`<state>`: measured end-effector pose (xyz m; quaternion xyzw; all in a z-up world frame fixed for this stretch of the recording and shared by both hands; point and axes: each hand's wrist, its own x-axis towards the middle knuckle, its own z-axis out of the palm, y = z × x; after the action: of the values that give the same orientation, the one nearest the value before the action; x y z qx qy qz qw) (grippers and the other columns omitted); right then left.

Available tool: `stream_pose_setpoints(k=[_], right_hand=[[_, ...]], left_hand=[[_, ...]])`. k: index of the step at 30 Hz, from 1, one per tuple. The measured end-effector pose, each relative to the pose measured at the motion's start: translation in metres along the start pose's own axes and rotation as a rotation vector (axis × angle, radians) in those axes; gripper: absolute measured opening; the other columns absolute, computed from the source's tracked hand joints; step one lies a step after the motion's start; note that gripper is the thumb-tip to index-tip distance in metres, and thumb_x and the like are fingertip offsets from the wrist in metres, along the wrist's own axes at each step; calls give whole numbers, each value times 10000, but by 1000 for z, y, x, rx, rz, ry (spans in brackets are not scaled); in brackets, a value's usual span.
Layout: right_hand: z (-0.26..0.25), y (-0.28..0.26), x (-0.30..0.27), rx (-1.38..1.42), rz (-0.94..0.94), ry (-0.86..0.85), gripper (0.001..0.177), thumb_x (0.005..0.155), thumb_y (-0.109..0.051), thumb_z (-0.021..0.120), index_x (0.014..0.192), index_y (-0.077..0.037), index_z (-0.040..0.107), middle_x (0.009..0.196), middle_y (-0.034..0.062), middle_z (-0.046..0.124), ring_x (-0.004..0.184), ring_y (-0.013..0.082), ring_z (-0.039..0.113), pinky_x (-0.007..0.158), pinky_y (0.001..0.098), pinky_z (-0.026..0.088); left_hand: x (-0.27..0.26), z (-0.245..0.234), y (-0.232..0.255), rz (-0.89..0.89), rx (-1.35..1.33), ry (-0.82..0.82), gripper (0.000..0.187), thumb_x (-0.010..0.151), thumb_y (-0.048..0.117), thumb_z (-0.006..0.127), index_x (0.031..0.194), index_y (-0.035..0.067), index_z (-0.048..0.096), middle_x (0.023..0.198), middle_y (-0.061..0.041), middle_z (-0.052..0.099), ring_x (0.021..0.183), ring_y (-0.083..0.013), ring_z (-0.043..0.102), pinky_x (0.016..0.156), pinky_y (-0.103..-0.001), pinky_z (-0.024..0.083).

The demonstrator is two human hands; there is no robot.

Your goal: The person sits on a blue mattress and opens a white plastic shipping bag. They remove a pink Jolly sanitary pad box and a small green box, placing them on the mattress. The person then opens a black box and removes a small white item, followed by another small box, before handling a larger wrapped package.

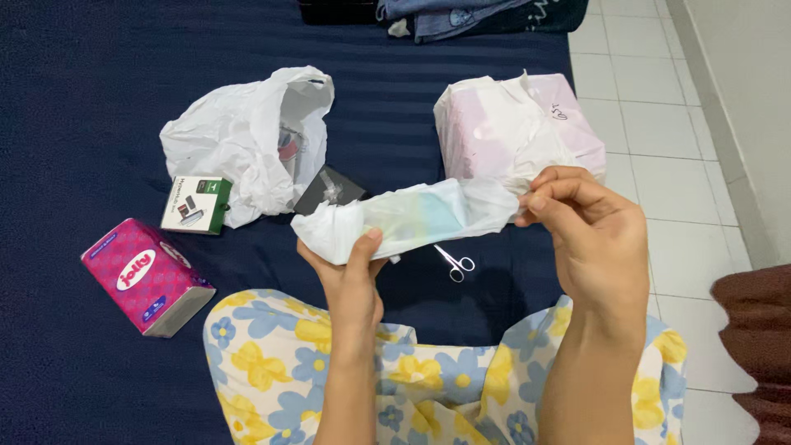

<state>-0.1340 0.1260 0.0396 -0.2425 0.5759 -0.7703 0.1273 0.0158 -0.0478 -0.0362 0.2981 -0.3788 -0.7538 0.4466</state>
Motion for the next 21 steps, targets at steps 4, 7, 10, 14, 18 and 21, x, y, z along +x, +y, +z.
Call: stream_pose_setpoints(k=[4, 7, 10, 14, 18, 21], right_hand=[[-1, 6, 7, 111, 10, -34, 34, 928, 122, 645, 935, 121, 677, 1096, 154, 636, 879, 211, 688, 811, 316, 609], [-1, 12, 12, 150, 33, -24, 48, 924, 117, 629, 919, 122, 676, 1086, 152, 630, 875, 212, 694, 801, 325, 620], [2, 24, 16, 99, 72, -16, 57, 904, 103, 634, 882, 119, 684, 1074, 136, 634, 833, 219, 705, 782, 327, 629], [8, 54, 23, -39, 158, -123, 68, 896, 55, 674, 856, 100, 705, 1030, 126, 658, 806, 196, 697, 753, 309, 610], [16, 90, 26, -110, 266, -156, 56, 859, 34, 696, 830, 80, 708, 1006, 93, 669, 800, 175, 699, 762, 296, 596], [19, 103, 29, -127, 274, -167, 37, 848, 33, 700, 842, 67, 713, 980, 90, 679, 793, 173, 690, 755, 291, 583]], left_hand=[[11, -6, 1, -106, 18, -5, 883, 786, 120, 736, 1470, 127, 178, 1326, -205, 509, 1132, -328, 647, 783, -468, 627], [19, -12, -6, -249, 17, -8, 889, 765, 195, 723, 1466, 146, 178, 1328, -211, 514, 1143, -355, 657, 797, -536, 652], [28, -21, -22, -459, 113, -54, 881, 763, 318, 704, 1487, 192, 220, 1354, -207, 529, 1140, -386, 662, 839, -575, 620], [41, -40, -51, -759, 367, -97, 781, 803, 512, 646, 1477, 225, 378, 1379, -201, 571, 1122, -428, 672, 933, -591, 521], [37, -54, -69, -296, 930, -47, 695, 874, 588, 712, 1349, 93, 599, 1330, -201, 650, 1227, -323, 642, 1060, -460, 487], [19, -42, -70, 637, 1290, 51, 549, 882, 436, 773, 1236, 26, 683, 1322, -268, 588, 1210, -456, 560, 1007, -469, 421]])
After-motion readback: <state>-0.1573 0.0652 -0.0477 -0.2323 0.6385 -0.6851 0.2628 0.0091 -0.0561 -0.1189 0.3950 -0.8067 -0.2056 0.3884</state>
